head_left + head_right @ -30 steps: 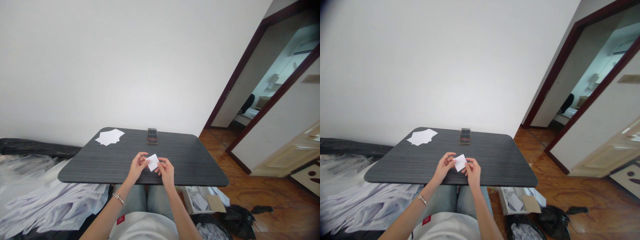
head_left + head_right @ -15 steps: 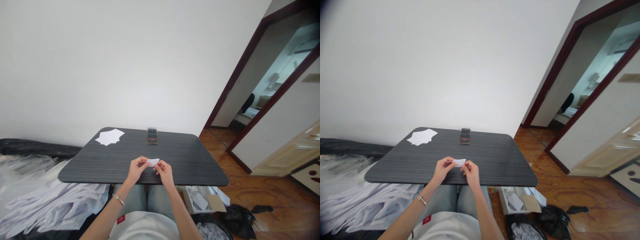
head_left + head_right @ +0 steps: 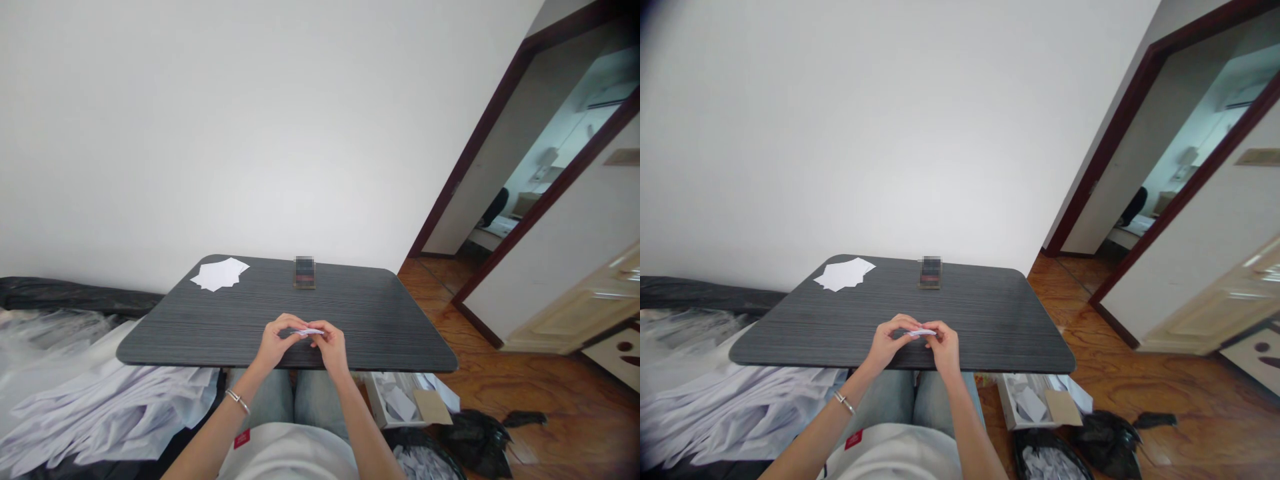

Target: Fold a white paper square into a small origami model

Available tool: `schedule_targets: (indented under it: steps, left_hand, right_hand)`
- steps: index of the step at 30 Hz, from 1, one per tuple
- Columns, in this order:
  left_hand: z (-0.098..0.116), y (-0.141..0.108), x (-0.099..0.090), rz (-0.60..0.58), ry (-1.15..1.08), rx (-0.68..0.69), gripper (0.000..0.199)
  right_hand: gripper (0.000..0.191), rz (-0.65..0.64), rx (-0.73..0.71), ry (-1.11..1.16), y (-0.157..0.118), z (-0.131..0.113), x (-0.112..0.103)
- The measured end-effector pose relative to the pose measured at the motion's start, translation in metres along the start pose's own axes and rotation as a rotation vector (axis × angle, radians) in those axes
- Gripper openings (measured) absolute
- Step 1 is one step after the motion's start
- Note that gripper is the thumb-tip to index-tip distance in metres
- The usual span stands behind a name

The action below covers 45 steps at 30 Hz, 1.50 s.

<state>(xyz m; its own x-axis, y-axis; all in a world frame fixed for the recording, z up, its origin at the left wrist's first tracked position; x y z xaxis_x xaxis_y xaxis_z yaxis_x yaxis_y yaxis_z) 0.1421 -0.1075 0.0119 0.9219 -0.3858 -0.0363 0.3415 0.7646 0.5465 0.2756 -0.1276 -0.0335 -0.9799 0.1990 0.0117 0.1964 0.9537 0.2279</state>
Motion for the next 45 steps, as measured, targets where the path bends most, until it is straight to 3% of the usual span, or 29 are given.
schedule_targets:
  steps: [6, 10, 13, 23, 28, 33, 37, 39, 45]
  left_hand:
    - [-0.005, -0.001, -0.001, 0.027, -0.043, -0.069, 0.009]
    - [-0.013, -0.002, -0.006, 0.134, -0.021, -0.132, 0.013]
    - [-0.02, -0.004, -0.009, 0.174, -0.022, -0.177, 0.016]
    - [-0.021, 0.0, 0.0, 0.096, -0.171, -0.314, 0.024]
    - [-0.025, -0.001, -0.003, 0.142, -0.209, -0.328, 0.029]
    - [-0.028, 0.0, -0.005, 0.172, -0.244, -0.317, 0.03]
    - [-0.033, 0.001, -0.004, 0.166, -0.32, -0.329, 0.02]
    - [-0.034, 0.0, -0.003, 0.156, -0.34, -0.324, 0.026]
    - [-0.038, -0.002, -0.002, 0.116, -0.298, -0.37, 0.029]
  right_hand:
    - [0.01, -0.037, -0.006, -0.056, -0.001, -0.004, 0.002]
    - [0.014, -0.082, -0.039, -0.124, -0.002, -0.005, 0.005]
    - [0.015, -0.044, -0.048, -0.156, -0.003, -0.007, 0.003]
    - [0.031, -0.062, -0.067, -0.311, -0.005, -0.006, 0.004]
    - [0.029, -0.084, -0.045, -0.266, -0.004, -0.005, 0.006]
    - [0.013, -0.127, 0.01, -0.177, -0.004, -0.006, 0.011]
    - [0.025, -0.017, 0.024, -0.087, -0.003, -0.005, 0.005]
    - [0.03, 0.032, 0.007, -0.056, -0.002, -0.005, 0.002]
    - [0.023, 0.043, -0.009, -0.037, -0.001, -0.005, 0.0]
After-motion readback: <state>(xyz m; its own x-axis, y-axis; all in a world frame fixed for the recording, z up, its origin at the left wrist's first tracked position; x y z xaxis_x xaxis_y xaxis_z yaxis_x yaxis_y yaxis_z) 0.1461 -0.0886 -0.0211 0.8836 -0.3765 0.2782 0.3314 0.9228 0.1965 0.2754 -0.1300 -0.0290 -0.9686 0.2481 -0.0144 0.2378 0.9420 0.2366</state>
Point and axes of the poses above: each hand's wrist, its own y-axis towards the middle knuckle, its own x-axis out of the palm, z = x × y, the point moved 5 cm from there along y, towards the middle knuckle, and after that the axes turned 9 degrees about -y, right-handed, at the moved point
